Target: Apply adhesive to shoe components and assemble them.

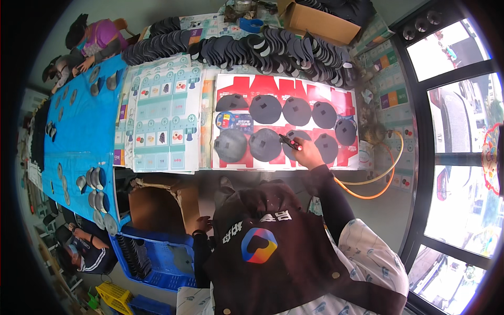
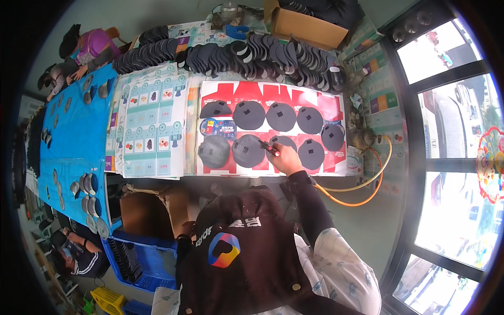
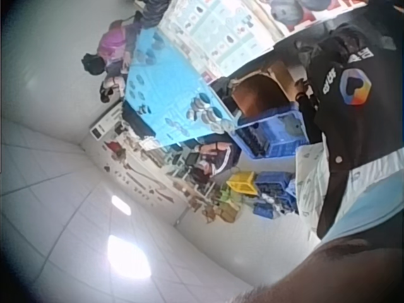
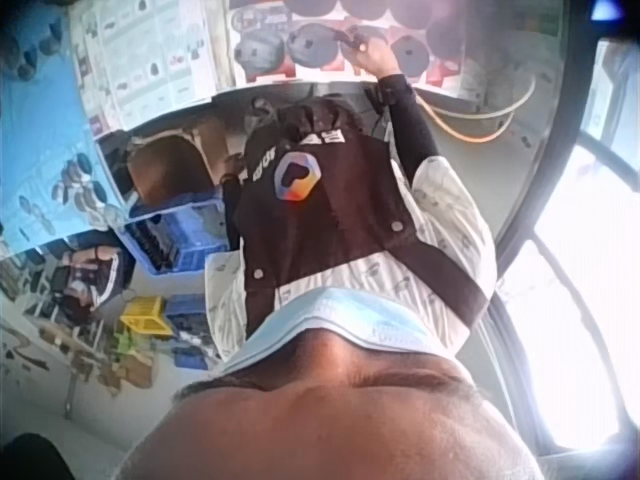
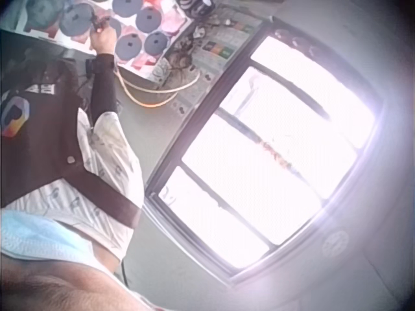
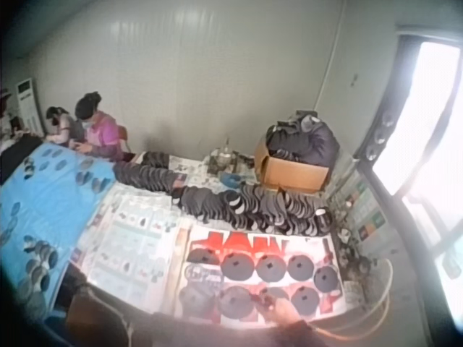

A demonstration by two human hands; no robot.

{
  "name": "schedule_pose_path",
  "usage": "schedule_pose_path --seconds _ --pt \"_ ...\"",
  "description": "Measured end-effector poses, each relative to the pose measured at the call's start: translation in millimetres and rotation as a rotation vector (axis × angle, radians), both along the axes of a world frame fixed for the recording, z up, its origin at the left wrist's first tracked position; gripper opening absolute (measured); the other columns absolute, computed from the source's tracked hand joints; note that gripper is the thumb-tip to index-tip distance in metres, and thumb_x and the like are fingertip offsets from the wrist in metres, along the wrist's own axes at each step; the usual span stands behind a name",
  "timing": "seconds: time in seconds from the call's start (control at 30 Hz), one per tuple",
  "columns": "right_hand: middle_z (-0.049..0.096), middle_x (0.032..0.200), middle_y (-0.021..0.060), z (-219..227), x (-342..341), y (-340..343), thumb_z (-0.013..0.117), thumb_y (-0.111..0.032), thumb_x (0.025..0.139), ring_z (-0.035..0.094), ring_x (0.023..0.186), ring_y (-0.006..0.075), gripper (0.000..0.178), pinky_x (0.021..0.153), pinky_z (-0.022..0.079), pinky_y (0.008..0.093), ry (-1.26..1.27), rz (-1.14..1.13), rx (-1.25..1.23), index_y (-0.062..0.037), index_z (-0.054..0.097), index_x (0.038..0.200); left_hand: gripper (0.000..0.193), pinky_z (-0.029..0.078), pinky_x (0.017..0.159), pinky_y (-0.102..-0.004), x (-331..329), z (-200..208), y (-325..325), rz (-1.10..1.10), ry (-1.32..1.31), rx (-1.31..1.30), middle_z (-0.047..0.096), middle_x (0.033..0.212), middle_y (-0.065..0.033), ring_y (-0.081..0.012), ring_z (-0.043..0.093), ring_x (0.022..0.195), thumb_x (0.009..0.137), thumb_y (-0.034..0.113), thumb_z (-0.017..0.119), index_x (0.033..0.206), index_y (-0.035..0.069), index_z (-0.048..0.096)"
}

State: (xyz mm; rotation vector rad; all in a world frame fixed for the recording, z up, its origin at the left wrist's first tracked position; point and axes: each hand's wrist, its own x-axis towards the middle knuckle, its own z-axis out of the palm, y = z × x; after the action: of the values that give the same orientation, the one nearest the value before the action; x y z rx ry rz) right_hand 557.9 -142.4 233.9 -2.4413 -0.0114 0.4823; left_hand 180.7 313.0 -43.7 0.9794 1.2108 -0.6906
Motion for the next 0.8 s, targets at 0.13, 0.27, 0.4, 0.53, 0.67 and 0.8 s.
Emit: schedule_pose_path --seconds 0.13,0.27,0.4,0.53,0.67,0.8 --pt "0.069 0.089 0.0242 -0.7 -16.2 -3.4 0.061 -0.033 0.092 0.066 0.088 0.0465 0.029 0.078 0.052 0.0528 -0.024 0.046 -0.073 -0.0067 0.072 0.099 0.025 0.051 0.055 -0.0341 -13.5 -12.5 -4.9 -0.332 -0.401 0.150 0.067 0.084 -0.0097 -0.0211 0.063 0.067 0.095 0.020 0.063 0.114 0.005 0.065" --pt "0.070 0.091 0.0250 -7.4 -18.1 0.9 0.063 -0.029 0.090 0.066 0.089 0.0463 0.032 0.079 0.053 0.0491 -0.009 0.095 0.050 -0.0040 0.072 0.109 0.024 0.052 0.057 -0.0360 -21.1 -22.4 -2.9 -0.884 -0.575 0.382 0.066 0.086 -0.0099 -0.0211 0.062 0.068 0.095 0.018 0.062 0.113 0.002 0.065" --pt "0.069 0.090 0.0258 -1.5 -21.2 -11.2 0.065 -0.024 0.088 0.066 0.090 0.0459 0.030 0.079 0.053 0.0492 -0.083 -0.033 0.026 -0.0021 0.072 0.107 0.027 0.054 0.059 -0.0373 -14.4 -31.7 4.8 -0.382 -0.393 0.181 0.068 0.090 -0.0114 -0.0224 0.064 0.071 0.096 0.019 0.061 0.116 0.002 0.063" --pt "0.069 0.093 0.0273 0.9 -33.0 -14.5 0.066 -0.019 0.084 0.067 0.092 0.0460 0.031 0.082 0.054 0.0481 -0.063 0.036 -0.019 -0.0003 0.071 0.109 0.031 0.053 0.059 -0.0359 -2.1 -19.9 14.8 -0.190 -0.214 0.059 0.069 0.091 -0.0124 -0.0232 0.065 0.071 0.097 0.021 0.061 0.120 0.001 0.061" --pt "0.069 0.096 0.0282 -7.6 -34.2 6.9 0.064 -0.016 0.083 0.066 0.095 0.0470 0.037 0.085 0.053 0.0449 0.044 -0.071 0.122 -0.0005 0.070 0.115 0.030 0.050 0.062 -0.0341 12.2 5.9 17.7 -0.192 -0.072 0.073 0.069 0.096 -0.0061 -0.0190 0.063 0.078 0.101 0.021 0.049 0.123 0.009 0.066" --pt "0.069 0.098 0.0269 -5.1 -29.6 8.1 0.064 -0.017 0.082 0.065 0.098 0.0459 0.032 0.084 0.053 0.0447 0.166 0.058 0.170 -0.0018 0.072 0.109 0.031 0.049 0.053 -0.0331 24.1 14.7 17.3 -0.139 -0.063 0.049 0.068 0.088 -0.0131 -0.0227 0.062 0.066 0.097 0.024 0.059 0.121 0.004 0.060"
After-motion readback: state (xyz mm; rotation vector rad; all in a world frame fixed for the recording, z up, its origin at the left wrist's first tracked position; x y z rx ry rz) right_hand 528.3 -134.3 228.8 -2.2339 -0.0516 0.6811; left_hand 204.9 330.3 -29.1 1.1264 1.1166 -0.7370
